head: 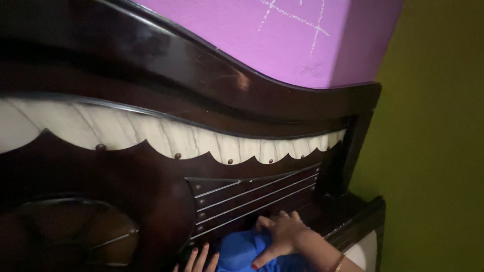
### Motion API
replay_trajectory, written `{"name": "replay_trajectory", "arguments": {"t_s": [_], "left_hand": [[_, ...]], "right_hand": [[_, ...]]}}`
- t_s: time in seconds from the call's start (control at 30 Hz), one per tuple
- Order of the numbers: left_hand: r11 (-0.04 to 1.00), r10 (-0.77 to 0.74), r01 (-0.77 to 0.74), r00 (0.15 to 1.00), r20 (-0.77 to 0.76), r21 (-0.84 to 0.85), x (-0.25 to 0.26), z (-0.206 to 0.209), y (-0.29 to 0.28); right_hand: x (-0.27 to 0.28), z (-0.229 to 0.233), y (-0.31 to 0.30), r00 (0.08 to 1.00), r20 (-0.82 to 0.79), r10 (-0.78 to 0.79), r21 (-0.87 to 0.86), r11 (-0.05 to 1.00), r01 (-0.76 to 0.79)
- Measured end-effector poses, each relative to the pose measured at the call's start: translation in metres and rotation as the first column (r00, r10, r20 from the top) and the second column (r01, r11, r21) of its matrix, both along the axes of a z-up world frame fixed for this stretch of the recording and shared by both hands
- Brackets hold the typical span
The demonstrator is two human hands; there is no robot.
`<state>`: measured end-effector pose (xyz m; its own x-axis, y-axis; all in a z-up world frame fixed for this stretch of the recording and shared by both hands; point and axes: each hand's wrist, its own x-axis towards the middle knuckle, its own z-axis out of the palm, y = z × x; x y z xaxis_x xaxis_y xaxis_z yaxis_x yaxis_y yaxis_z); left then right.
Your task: The person wipes the wooden headboard and base of a bed with a blue microfiber cloth, moving across various decorative sections.
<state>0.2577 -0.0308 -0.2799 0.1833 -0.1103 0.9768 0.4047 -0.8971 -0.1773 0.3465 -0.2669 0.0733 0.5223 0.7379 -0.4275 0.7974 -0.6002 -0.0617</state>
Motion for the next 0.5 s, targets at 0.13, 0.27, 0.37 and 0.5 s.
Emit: {"name": "replay_trajectory", "arguments": {"t_s": [0.13,0.27,0.37,0.5], "left_hand": [[0.995,0.007,-0.027,0.981,0.195,0.098,0.055,-0.021,0.004],[0.975,-0.002,-0.065,0.954,0.301,0.213,0.112,-0.019,-0.031],[0.964,-0.019,-0.112,0.877,0.481,0.242,0.173,0.009,-0.077],[0.995,-0.076,0.058,0.969,0.236,0.084,0.192,0.028,-0.140]], "right_hand": [[0.046,0.003,-0.032,0.993,0.092,-0.071,0.016,0.997,0.070],[0.109,0.003,-0.073,0.935,0.259,-0.243,-0.016,0.967,0.255],[0.154,-0.010,-0.092,0.891,0.261,-0.372,0.009,0.924,0.383],[0.204,-0.032,-0.116,0.829,0.240,-0.505,0.075,0.861,0.503]]}}
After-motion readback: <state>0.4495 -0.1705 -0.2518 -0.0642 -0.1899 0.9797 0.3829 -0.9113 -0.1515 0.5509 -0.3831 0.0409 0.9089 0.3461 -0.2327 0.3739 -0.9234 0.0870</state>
